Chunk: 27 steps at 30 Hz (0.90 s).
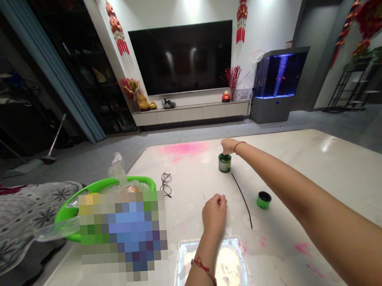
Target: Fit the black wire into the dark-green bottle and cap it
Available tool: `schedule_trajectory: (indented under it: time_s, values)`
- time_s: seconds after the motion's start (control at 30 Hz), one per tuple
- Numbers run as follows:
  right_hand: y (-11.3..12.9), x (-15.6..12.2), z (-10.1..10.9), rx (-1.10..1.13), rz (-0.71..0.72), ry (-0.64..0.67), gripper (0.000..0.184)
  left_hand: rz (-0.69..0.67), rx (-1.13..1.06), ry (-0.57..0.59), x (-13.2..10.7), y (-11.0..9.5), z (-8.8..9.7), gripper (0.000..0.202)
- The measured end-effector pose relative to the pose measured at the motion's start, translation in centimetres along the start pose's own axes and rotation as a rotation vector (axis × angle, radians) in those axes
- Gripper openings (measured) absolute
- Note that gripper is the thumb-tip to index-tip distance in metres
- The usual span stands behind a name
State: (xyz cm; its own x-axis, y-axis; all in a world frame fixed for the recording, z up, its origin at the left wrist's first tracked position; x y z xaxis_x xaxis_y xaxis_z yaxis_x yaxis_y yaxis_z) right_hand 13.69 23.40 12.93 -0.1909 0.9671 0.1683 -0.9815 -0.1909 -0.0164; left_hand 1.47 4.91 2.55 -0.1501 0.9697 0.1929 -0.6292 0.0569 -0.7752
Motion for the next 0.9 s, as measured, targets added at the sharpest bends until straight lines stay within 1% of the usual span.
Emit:
schedule_trajectory:
  time_s: [0.13,0.23,0.33,0.43,0.5,0.57,0.7,0.77,0.8,0.9]
  values:
    - [-0.2,-0.1,0.7,0.040,0.009,-0.034,0.033,0.004,0.003,0.006,0.0,0.0,0.0,0.033]
    - [-1.0,-0.1,2.1,0.080,0.000,-0.088,0.024,-0.004,0.005,0.005,0.0,0.0,0.0,0.033]
    - [-2.3,-0.5,4.3,0.122,-0.021,-0.163,0.018,-0.007,0.002,0.002,0.0,0.0,0.0,0.032]
    - [-3.8,-1.5,6.4,0.166,-0.041,-0.223,0.014,0.000,-0.008,0.007,0.0,0.0,-0.1,0.032]
    - [-4.8,-2.4,7.3,0.227,-0.052,-0.262,0.013,0.004,-0.006,0.008,0.1,0.0,0.0,0.032]
    - [-5.9,-3.3,7.8,0.357,-0.077,-0.304,0.010,0.004,0.000,0.007,0.1,-0.1,0.0,0.031]
    - [-7.7,-5.4,7.4,0.592,-0.113,-0.331,0.007,0.003,0.007,0.008,0.2,-0.1,0.1,0.031]
    - [-8.1,-6.5,6.9,0.691,-0.126,-0.311,0.006,0.000,0.007,0.011,0.2,-0.1,0.0,0.030]
    - [-8.1,-7.0,6.3,0.737,-0.132,-0.274,0.005,0.000,0.009,0.011,0.2,-0.1,0.0,0.031]
    - [-6.4,-8.8,3.3,0.806,-0.087,-0.047,0.004,0.003,0.024,0.013,0.2,0.1,-0.1,0.031]
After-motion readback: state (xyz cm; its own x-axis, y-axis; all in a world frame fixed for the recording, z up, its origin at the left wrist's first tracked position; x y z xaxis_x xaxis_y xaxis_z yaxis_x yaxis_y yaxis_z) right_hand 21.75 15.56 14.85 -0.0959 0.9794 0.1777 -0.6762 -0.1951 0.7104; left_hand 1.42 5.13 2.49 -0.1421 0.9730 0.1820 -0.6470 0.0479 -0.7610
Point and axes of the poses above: each hand's wrist, its own x-axis towards the middle knuckle, its own z-axis out of the back of the hand, y = z × x, the point moved 10 cm from there along x, towards the middle knuckle, and after that the axes turned 12 degrees about -y, right-handed, at the moved point
